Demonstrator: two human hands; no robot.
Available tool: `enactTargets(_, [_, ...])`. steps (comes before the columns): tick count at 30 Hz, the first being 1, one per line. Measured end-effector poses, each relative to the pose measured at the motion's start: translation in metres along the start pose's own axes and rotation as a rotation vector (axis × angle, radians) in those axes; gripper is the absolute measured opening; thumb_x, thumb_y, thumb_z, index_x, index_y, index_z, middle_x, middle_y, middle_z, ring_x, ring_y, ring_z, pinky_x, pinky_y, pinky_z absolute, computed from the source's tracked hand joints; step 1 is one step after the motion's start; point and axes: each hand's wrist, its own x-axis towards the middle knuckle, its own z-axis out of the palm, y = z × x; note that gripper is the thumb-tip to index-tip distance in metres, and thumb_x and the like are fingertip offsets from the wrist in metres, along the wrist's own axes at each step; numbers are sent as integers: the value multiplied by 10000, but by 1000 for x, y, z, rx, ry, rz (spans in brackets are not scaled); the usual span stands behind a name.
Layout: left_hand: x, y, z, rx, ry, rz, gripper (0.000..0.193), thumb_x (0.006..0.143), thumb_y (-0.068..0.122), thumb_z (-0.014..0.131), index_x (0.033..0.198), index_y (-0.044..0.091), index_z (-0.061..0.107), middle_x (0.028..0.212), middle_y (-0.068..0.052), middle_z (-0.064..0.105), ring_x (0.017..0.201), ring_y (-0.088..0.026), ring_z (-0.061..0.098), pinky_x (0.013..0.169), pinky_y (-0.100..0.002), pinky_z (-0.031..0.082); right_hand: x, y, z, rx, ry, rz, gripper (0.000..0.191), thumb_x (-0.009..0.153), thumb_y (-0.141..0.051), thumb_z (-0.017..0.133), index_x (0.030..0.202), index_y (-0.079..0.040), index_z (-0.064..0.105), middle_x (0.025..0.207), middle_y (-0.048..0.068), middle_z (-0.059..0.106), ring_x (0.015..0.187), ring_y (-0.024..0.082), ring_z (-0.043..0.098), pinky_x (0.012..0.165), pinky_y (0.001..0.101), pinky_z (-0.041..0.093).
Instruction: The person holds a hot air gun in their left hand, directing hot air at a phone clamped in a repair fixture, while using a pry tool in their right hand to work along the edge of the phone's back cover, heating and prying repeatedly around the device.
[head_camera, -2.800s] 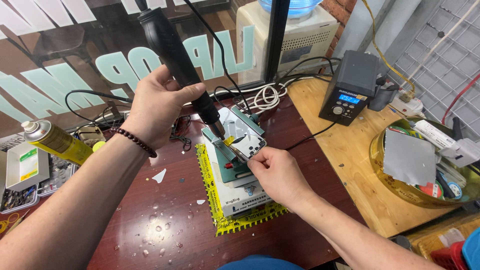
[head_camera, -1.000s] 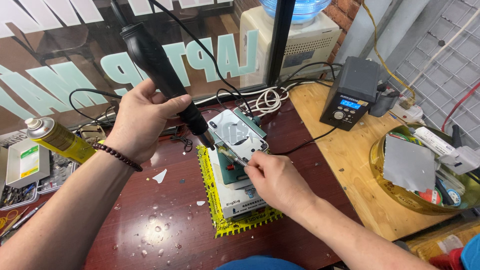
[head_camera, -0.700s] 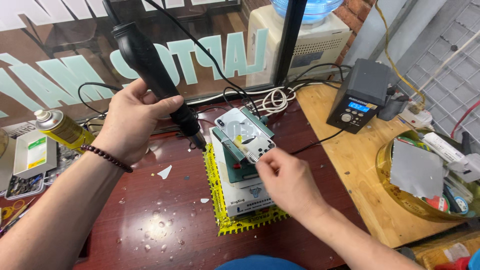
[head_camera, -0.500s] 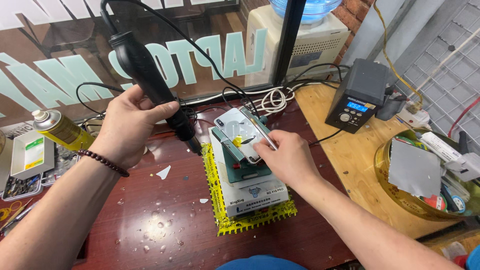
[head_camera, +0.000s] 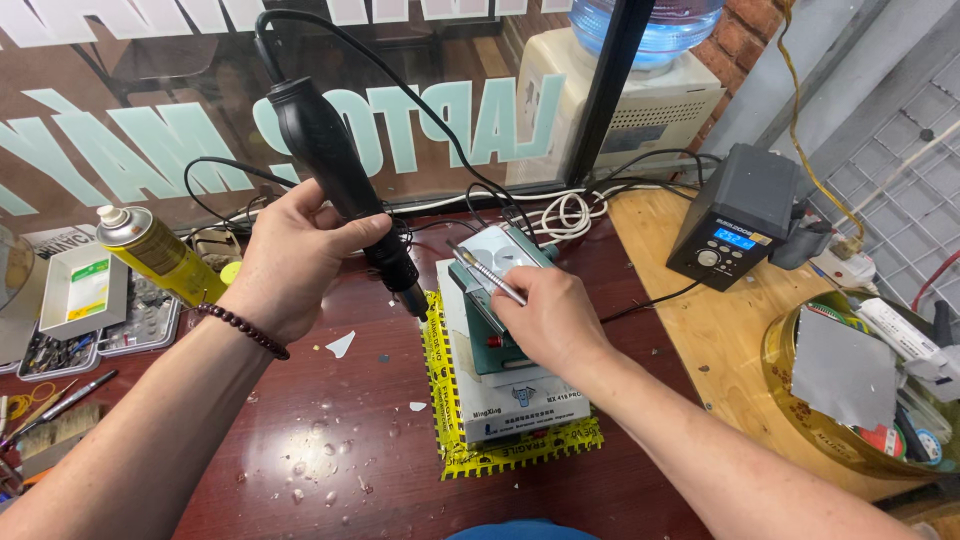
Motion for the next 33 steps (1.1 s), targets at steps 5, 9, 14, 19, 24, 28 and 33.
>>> enactTargets(5, [3, -5, -4, 15, 15, -8, 247, 893, -8, 695, 1130, 22, 633, 1068, -77, 739, 964, -167, 720, 878, -336, 621, -20, -14, 4, -112, 15, -238, 189, 879, -195, 707, 950, -28, 758, 892, 195, 751, 798, 386, 721, 734, 456, 554])
enactTargets(9, [5, -9, -4, -17, 6, -21, 241, 890, -10, 694, 1116, 22, 618, 1058, -66, 735, 955, -171, 726, 865, -347, 642, -37, -19, -8, -23, -35, -202, 279, 895, -206, 688, 1105, -26, 727, 876, 212, 753, 799, 363, 738, 718, 434, 566])
enactTargets(14, [7, -9, -1, -13, -17, -3, 237, 896, -17, 696, 1121, 22, 633, 1068, -67, 732, 968, -169, 717, 874, -345, 636, -45, -10, -37, 28, 30, 47, 284, 916, -233, 654, 1161, -103, 716, 817, 140, 768, 710, 284, 769, 674, 403, 578])
enactTargets(19, [10, 3, 6, -13, -29, 12, 258, 898, -10, 679, 1148, 43, 645, 1087, -40, 732, 973, -169, 717, 860, -371, 644, -42, -1, -46, -57, 20, 113, 281, 908, -189, 625, 1175, -129, 693, 783, 109, 779, 702, 281, 759, 660, 411, 568])
enactTargets(24, [18, 18, 20, 18, -9, 14, 292, 901, 15, 688, 1184, 68, 638, 1067, -47, 740, 973, -174, 733, 874, -363, 663, -54, -4, -38, -53, -69, 146, 192, 909, -162, 615, 1069, -106, 706, 786, 93, 782, 685, 260, 776, 639, 389, 584])
enactTargets(28, [22, 22, 37, 22, -62, 56, 300, 908, 13, 694, 1198, 50, 629, 1067, -56, 733, 966, -177, 722, 867, -372, 658, -55, -10, -39, -24, -60, 133, 175, 907, -159, 635, 1033, -77, 724, 808, 108, 784, 716, 249, 783, 647, 366, 592])
enactTargets(33, [26, 22, 52, 35, -99, 80, 294, 907, 17, 697, 1191, 45, 628, 1072, -58, 743, 977, -169, 739, 875, -359, 682, -51, -16, -42, -3, -130, 198, 183, 918, -171, 627, 1020, -72, 742, 810, 109, 798, 719, 229, 795, 669, 353, 600])
